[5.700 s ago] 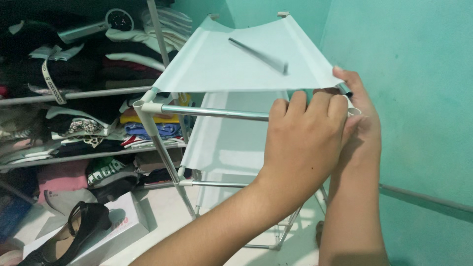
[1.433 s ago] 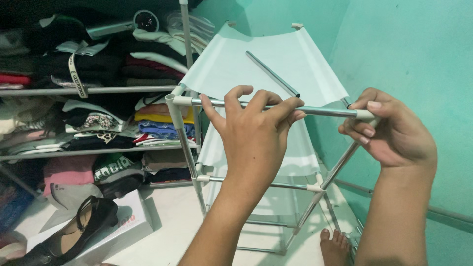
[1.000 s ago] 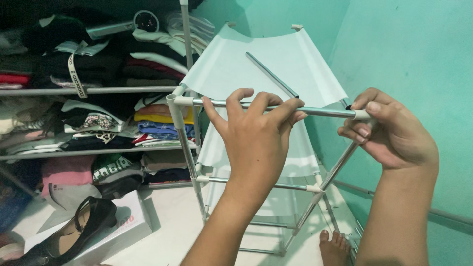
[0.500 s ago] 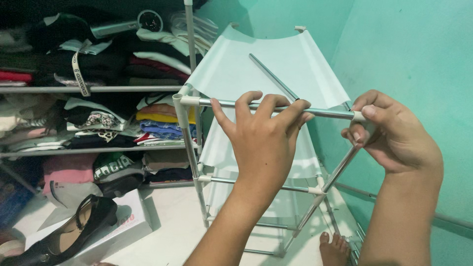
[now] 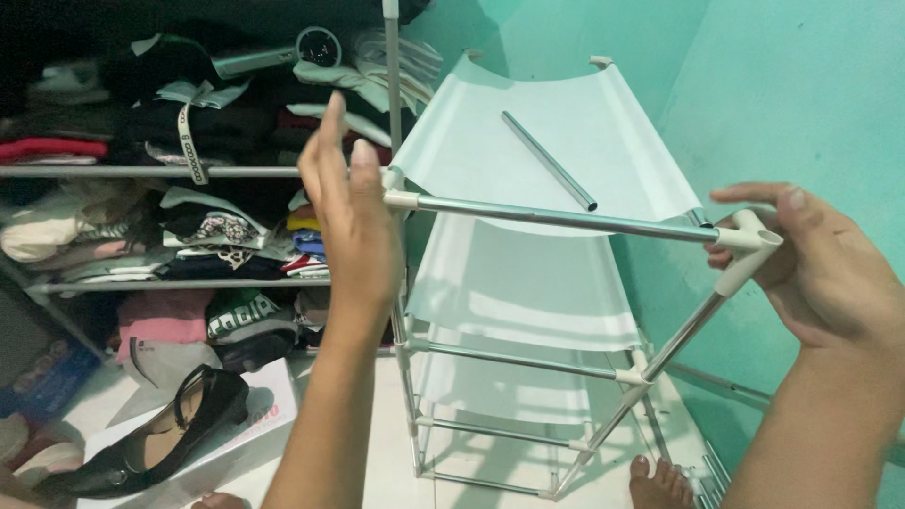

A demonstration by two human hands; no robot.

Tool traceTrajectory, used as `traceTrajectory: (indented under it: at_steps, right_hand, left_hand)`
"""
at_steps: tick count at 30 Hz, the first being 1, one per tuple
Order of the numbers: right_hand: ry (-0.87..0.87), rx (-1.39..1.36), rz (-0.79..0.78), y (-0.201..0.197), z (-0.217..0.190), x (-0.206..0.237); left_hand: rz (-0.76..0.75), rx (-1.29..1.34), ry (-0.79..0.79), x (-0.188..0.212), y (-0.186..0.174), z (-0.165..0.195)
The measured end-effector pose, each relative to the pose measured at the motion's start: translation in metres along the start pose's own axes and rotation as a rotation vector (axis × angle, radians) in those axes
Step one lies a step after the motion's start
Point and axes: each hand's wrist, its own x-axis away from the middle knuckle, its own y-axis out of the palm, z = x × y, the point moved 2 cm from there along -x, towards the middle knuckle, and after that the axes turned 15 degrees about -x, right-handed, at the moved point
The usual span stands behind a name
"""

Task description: The person assembles a fabric shelving unit, fitting metal tubes into white plastic corner joints and threading the tubes through fabric shelf sleeves. They attach side bars, press joints into place, and reposition the unit next to a clothing shelf.

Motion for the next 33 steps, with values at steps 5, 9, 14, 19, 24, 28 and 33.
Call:
traceTrajectory:
  at_steps: [5, 9, 14, 19, 24, 28, 33]
  right_hand:
    - [-0.211, -0.225, 0.135, 0.029, 0.000, -0.003]
    - [-0.273, -0.484, 0.062, 0.048, 0.001, 0.003]
    - [-0.327, -0.416, -0.061, 0.053, 0.001, 0.006]
    - [-0.344, -0.449, -0.131, 0.047, 0.005, 0.002]
    - [-0.488, -0.396, -0.195, 0.048, 0.006, 0.003]
    - [-0.409, -0.385, -0.177, 0.052, 0.002, 0.003]
    - [-0.415, -0.332, -0.175, 0.059, 0.002, 0.007]
  left_hand:
    - [-0.289, 0.308, -0.348, -0.002, 0.015, -0.033]
    - [-0.379, 0.445, -0.319, -0.001, 0.018, -0.034]
    - [-0.403, 0.259, -0.319, 0.000, 0.014, -0.026]
    - [-0.398, 0.281, -0.317, 0.001, 0.015, -0.019]
    - [-0.374, 0.210, -0.331, 0.002, 0.018, -0.022]
    - [-0.376, 0.158, -0.308, 0.005, 0.021, -0.023]
    - [-0.365, 0.144, -0.245, 0.005, 0.022, -0.022]
